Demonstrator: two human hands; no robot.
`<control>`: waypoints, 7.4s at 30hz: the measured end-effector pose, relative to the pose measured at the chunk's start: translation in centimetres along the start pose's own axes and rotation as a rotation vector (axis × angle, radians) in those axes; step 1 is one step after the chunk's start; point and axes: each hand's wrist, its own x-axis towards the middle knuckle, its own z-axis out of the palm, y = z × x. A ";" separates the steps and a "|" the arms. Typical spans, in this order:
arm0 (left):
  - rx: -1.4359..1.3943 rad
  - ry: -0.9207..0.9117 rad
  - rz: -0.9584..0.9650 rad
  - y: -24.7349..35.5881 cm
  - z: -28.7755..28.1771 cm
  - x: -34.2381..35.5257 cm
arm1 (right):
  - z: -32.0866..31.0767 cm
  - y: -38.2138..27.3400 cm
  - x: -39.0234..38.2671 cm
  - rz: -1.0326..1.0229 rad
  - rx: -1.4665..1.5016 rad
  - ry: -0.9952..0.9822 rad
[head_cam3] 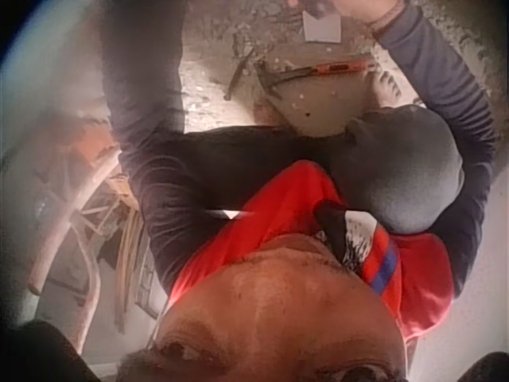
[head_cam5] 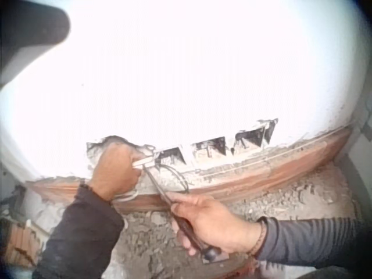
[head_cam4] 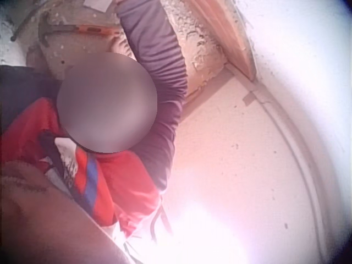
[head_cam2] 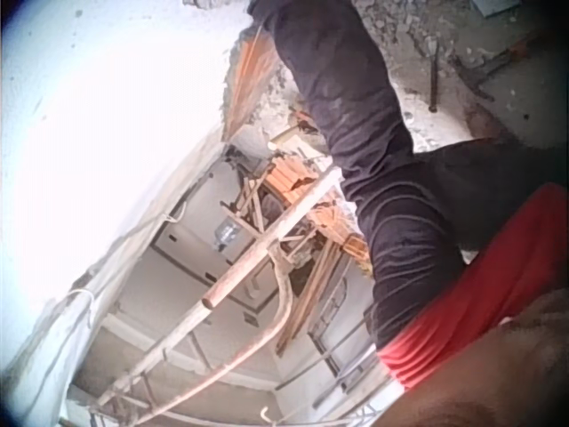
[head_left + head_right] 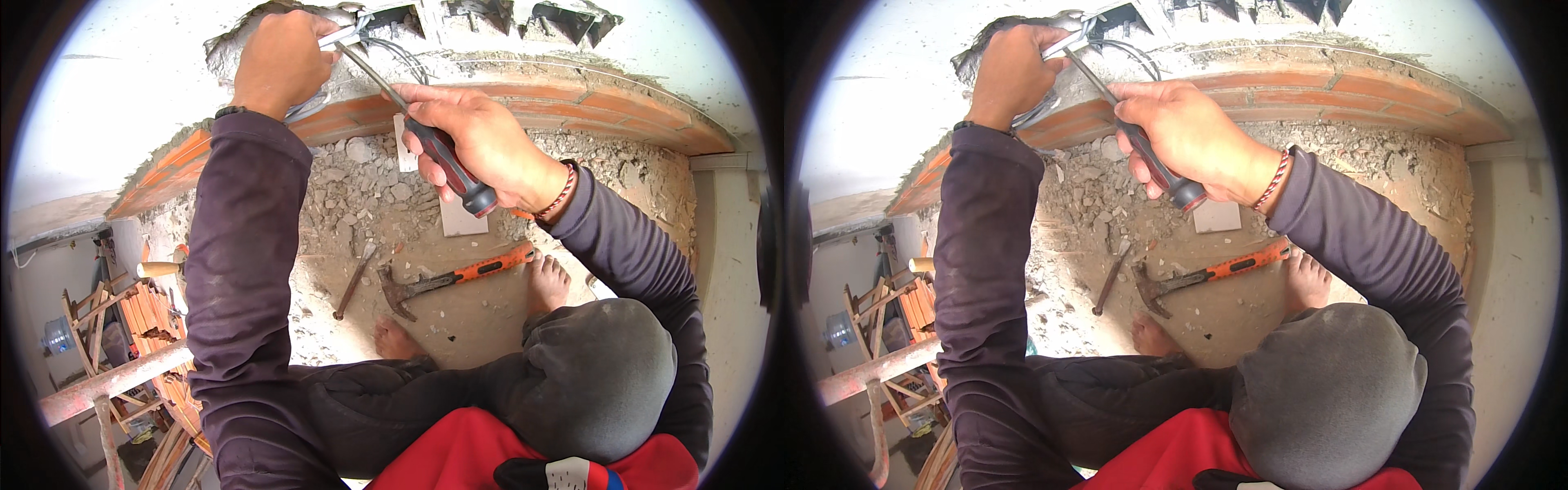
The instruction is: The person prepares electrical wiring and installs an outlet box into a wall opening using a screwdriver and pliers.
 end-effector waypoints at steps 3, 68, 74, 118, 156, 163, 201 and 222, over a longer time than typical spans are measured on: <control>0.008 0.008 0.009 0.0 0.1 0.0 | 0.4 -0.2 0.2 0.011 0.074 0.026; -0.616 0.017 -0.385 7.4 -2.7 -7.2 | 1.3 -2.4 1.5 -0.473 -1.143 0.120; -1.917 -0.090 -0.838 9.3 0.7 -7.0 | 1.6 -2.0 1.8 -0.506 -1.031 0.076; -2.065 0.010 -0.961 9.7 -2.2 -5.3 | 1.7 -2.5 11.3 -0.056 0.307 0.180; -2.417 0.076 -1.002 8.0 0.6 -5.4 | 1.7 -3.3 13.8 -0.089 -0.352 0.637; -2.389 0.057 -1.068 8.6 0.3 -4.9 | -1.8 -3.2 15.5 -0.223 -0.784 0.583; -2.429 -0.190 -0.843 4.8 -0.7 -4.2 | 3.4 -0.8 14.7 -0.451 -0.189 0.949; -2.473 -0.266 -0.872 4.4 0.0 -4.9 | 4.4 0.3 12.6 -0.528 0.250 0.715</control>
